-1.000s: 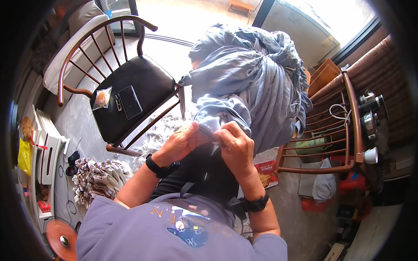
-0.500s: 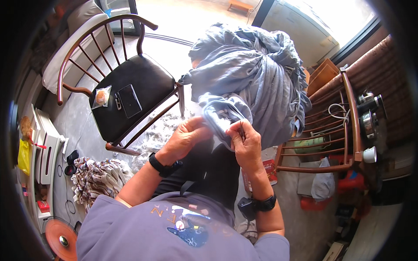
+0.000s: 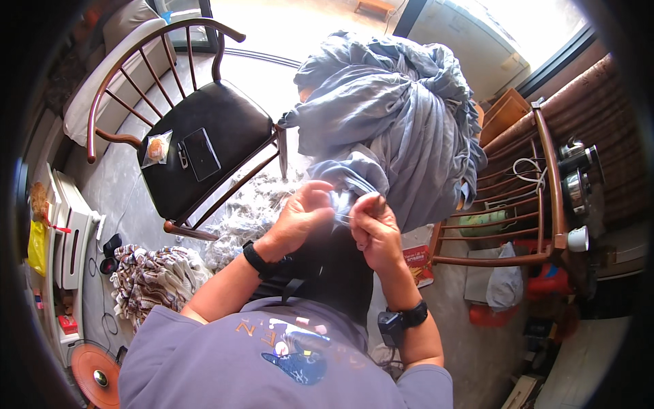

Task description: Replacing or repairing a zipper or fastener on a blue duvet cover.

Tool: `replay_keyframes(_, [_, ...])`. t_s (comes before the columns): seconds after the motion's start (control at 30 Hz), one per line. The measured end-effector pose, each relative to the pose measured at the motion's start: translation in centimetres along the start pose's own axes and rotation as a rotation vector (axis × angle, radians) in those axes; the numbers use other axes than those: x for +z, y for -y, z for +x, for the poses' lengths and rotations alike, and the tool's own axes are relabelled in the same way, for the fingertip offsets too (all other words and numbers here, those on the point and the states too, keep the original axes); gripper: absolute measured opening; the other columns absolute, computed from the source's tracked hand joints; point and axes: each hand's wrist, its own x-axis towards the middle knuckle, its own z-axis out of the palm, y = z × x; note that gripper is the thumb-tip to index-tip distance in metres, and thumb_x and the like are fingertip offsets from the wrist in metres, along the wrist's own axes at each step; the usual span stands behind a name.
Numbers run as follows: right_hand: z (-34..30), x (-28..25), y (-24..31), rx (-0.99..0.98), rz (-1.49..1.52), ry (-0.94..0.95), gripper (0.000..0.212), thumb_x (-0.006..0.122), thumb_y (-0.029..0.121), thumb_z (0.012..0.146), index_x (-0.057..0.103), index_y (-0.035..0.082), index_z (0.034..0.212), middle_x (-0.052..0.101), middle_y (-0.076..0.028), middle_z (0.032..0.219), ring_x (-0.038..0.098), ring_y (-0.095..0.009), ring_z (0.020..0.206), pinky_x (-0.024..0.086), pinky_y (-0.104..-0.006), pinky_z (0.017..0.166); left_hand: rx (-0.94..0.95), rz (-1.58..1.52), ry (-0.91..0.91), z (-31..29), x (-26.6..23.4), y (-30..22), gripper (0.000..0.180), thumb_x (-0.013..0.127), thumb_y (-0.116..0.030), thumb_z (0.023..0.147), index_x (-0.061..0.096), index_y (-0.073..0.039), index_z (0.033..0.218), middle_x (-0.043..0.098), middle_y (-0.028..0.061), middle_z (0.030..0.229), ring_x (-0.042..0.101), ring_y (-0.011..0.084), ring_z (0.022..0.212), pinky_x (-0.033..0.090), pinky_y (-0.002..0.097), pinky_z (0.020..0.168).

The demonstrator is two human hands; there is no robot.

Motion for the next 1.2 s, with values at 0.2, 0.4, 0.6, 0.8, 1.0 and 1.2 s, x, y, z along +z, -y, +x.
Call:
replay_keyframes(0.2, [-1.1,0.5,1.6,-0.112,0.33,0.208,0.006,0.052,0.005,0.086,0.048,0.009,0.089,0.043,-0.004,0.067,0.029,-0.007,0.043,0.024,-0.0211,0.037,0.052,0.033,-0.016,-0.6,-0.7,-0.2,0.045,0.063,0.002,0.078,0.046,-0.008,0.119,0.051,-0.0014,0.089,0.052,0.0063,0.082,0.047,0.0213,0.071])
replay_keyframes(0.4, [-3.1,-1.6,0.7,0.228,-0.31,0.15,0.018,0.053,0.009,0.087,0.053,0.006,0.105,0.049,-0.001,0.074,0.044,-0.007,0.057,0.037,-0.0206,0.052,-0.232,-0.127,-0.06,-2.4,-2.8,0.4,0.059,0.066,-0.003,0.079,0.035,-0.008,0.129,0.049,0.008,0.116,0.055,0.0101,0.095,0.047,0.0236,0.079])
replay_keyframes(0.6, [-3.9,-0.2,0.6,0.284,-0.901,0.348,0.013,0.052,0.008,0.089,0.063,0.003,0.094,0.055,0.003,0.077,0.048,-0.006,0.07,0.041,-0.0216,0.067,-0.358,-0.274,0.098,-2.1,-1.3,0.8,0.032,0.063,-0.011,0.085,0.049,-0.005,0.113,0.056,0.0016,0.102,0.055,0.007,0.088,0.046,0.0206,0.076])
replay_keyframes(0.8, [-1.0,1.0,-0.3,-0.379,-0.377,0.089,0.014,0.049,0.004,0.091,0.062,0.002,0.091,0.056,0.0,0.079,0.047,-0.007,0.068,0.035,-0.0177,0.062,-0.269,-0.199,0.13,-1.2,0.3,-0.5,0.012,0.056,-0.02,0.09,0.054,-0.009,0.096,0.056,-0.0033,0.089,0.051,0.003,0.077,0.042,0.0184,0.068])
replay_keyframes(1.0, [-0.7,2.2,-0.4,-0.319,-0.003,0.107,0.016,0.047,0.015,0.094,0.056,0.003,0.089,0.054,-0.008,0.072,0.055,-0.021,0.076,0.043,-0.0339,0.082,-0.248,-0.223,0.066,-1.2,0.3,-0.7,0.007,0.055,-0.018,0.091,0.054,-0.013,0.095,0.057,-0.0051,0.089,0.052,0.0029,0.081,0.042,0.0197,0.071])
replay_keyframes(1.2, [-4.6,-1.3,0.0,-0.518,0.153,-0.033,0.009,0.049,0.011,0.092,0.054,0.005,0.093,0.038,0.002,0.06,0.04,-0.011,0.052,0.046,-0.0352,0.073,-0.09,-0.63,-0.092,0.3,-1.1,0.4,0.006,0.051,-0.014,0.093,0.05,-0.014,0.098,0.057,-0.0047,0.091,0.056,0.008,0.084,0.045,0.0236,0.073])
